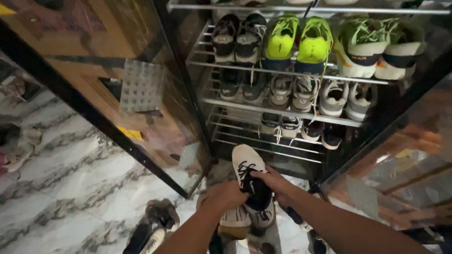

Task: The person organizes shoes by picking up pairs from the floor and placing them onto a multi-tiered metal shoe rack. The person handles several pairs of sneakers and casual shoes, arranging them neatly on the shelves.

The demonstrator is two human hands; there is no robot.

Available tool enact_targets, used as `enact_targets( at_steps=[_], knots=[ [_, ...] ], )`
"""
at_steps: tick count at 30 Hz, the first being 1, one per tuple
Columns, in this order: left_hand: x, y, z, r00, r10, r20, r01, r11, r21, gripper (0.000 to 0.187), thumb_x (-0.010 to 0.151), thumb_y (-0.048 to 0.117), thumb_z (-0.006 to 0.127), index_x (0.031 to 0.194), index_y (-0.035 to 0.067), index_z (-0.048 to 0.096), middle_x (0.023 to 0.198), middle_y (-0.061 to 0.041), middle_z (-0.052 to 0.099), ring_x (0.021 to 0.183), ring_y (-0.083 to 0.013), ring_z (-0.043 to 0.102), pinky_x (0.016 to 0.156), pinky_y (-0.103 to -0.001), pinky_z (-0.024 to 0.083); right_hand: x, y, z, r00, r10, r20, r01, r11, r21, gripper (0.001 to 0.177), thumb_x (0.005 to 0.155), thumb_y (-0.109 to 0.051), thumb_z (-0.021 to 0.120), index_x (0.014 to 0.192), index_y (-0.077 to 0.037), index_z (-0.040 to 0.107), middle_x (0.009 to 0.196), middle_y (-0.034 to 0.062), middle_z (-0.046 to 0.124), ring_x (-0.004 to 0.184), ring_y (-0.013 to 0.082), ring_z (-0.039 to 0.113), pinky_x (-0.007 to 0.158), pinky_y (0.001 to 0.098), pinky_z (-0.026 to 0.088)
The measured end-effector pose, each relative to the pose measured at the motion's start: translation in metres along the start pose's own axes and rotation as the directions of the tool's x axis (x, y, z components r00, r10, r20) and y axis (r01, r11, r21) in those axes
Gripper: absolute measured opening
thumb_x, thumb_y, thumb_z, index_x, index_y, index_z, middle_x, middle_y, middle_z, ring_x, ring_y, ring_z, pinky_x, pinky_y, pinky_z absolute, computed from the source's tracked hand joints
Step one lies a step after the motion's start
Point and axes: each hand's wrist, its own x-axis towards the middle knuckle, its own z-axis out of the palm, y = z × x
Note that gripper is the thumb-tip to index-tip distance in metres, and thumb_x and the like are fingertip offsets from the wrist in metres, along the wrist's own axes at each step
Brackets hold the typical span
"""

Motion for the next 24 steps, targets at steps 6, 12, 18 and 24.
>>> enact_targets(
  at_steps=[6,12,18,24],
  knots=[
    [0.070,-0.037,0.012,0.996,-0.035,-0.087,0.039,0.998,0.043,0.042,0.093,0.040,0.062,0.109,0.004,0.075,0.109,-0.021,0.074,0.105,-0.0388,0.071,0.092,-0.051,0.053,0.008,0.009,0.002,0.372,-0.928,-0.025,0.608,0.264,-0.749,0.052,0.082,-0.043,0.078,0.122,-0.011,0.066,0.121,0.0133,0.067,0.115,0.0323,0.065,0.101,0.0419,0.051],
    [0.140,-0.064,0.000,0.984,0.080,-0.157,-0.089,0.995,-0.049,0.043,0.095,0.043,0.061,0.105,0.003,0.071,0.103,-0.021,0.074,0.098,-0.0419,0.069,0.085,-0.054,0.054,0.045,0.009,0.027,0.557,-0.754,0.348,0.666,0.155,-0.729,0.033,0.081,-0.016,0.069,0.112,-0.008,0.072,0.106,0.0155,0.069,0.106,0.0371,0.064,0.087,0.0437,0.055],
    [0.216,-0.112,-0.038,0.983,0.073,0.171,-0.065,0.997,-0.051,0.073,0.087,0.062,0.070,0.104,-0.008,0.076,0.098,-0.026,0.076,0.087,-0.0354,0.075,0.075,-0.048,0.054,0.161,-0.010,0.018,0.722,-0.671,0.169,0.462,0.286,-0.839,0.016,0.083,-0.016,0.073,0.096,-0.007,0.076,0.095,0.0184,0.072,0.095,0.0363,0.069,0.085,0.0452,0.056],
    [0.256,-0.166,-0.026,0.989,0.143,0.033,-0.125,0.939,-0.321,0.072,0.057,0.019,0.094,0.122,0.005,0.066,0.111,-0.017,0.075,0.102,-0.0284,0.075,0.086,-0.037,0.059,0.236,-0.032,0.011,0.518,-0.837,0.176,0.550,0.169,-0.818,0.032,0.078,-0.014,0.077,0.108,-0.004,0.073,0.102,0.0218,0.071,0.095,0.0399,0.069,0.081,0.0452,0.057]
  ],
)
